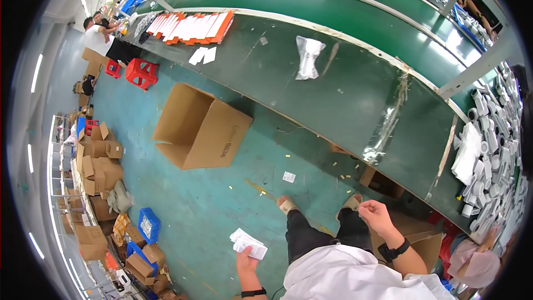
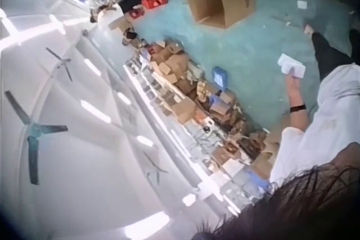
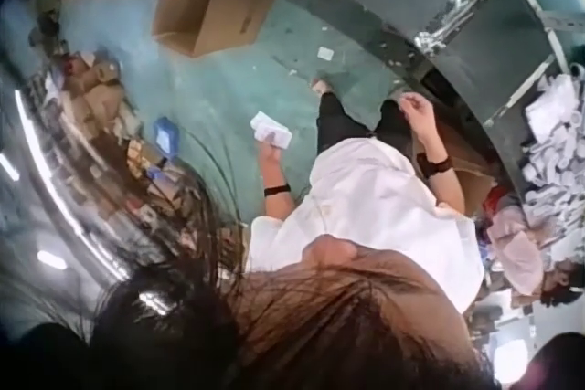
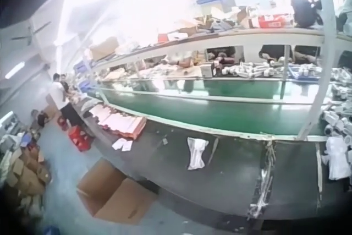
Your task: The person picks up a black mesh bag and places it on a shelf, then takes a white plastic component and a stack of papers from the table. They place the papers on the shelf, then proceed to insert several white plastic components into clear plastic bags one at a time.
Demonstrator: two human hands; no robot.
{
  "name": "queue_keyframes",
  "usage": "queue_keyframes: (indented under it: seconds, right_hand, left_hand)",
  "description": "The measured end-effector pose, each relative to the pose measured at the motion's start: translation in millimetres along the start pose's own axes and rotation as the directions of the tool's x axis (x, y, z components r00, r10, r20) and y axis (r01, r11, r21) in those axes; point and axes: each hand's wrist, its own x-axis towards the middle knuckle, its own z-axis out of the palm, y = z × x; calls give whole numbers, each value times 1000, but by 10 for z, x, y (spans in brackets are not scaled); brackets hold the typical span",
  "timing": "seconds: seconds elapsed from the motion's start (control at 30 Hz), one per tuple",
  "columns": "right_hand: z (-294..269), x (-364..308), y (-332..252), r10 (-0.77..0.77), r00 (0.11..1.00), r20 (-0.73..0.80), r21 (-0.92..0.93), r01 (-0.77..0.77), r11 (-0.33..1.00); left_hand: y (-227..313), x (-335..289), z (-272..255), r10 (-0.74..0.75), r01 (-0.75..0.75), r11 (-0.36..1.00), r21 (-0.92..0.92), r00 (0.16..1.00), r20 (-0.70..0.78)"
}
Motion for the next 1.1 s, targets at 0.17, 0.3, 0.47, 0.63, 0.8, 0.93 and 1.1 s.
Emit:
queue_keyframes:
  seconds: [0.17, 0.3, 0.47, 0.63, 0.8, 0.93, 1.1]
  right_hand:
    - [896, 1059, 847, -9, 1000, -17, -263, 4, 965]
    - [1510, 2421, 2196, -122, 989, -86, -671, 33, 741]
    - [2321, 3613, 3082, 99, 974, -204, -860, -226, 458]
    - [2526, 4929, 4503, -154, 986, -71, -963, -28, 268]
    - [2686, 5603, 5276, -217, 976, -3, -999, 5, 39]
    - [2683, 5793, 5727, -352, 935, 44, -999, 45, -4]
    - [2617, 5697, 5725, -303, 953, -10, -998, 8, 58]
  left_hand:
    - [260, 372, -715, -111, 86, 989, -123, 970, -216]
    - [64, 1165, -1449, -241, 228, 962, -151, 968, -67]
    - [-446, 1914, -1684, -410, 404, 902, -155, 912, -11]
    - [-992, 2327, -2383, -540, 537, 841, -62, 840, -49]
    - [-1155, 2611, -2533, -499, 559, 777, -289, 828, 256]
    - [-1067, 2576, -2461, -316, 399, 892, -213, 886, 340]
    - [-1028, 2650, -2209, -324, 389, 897, -209, 902, 285]
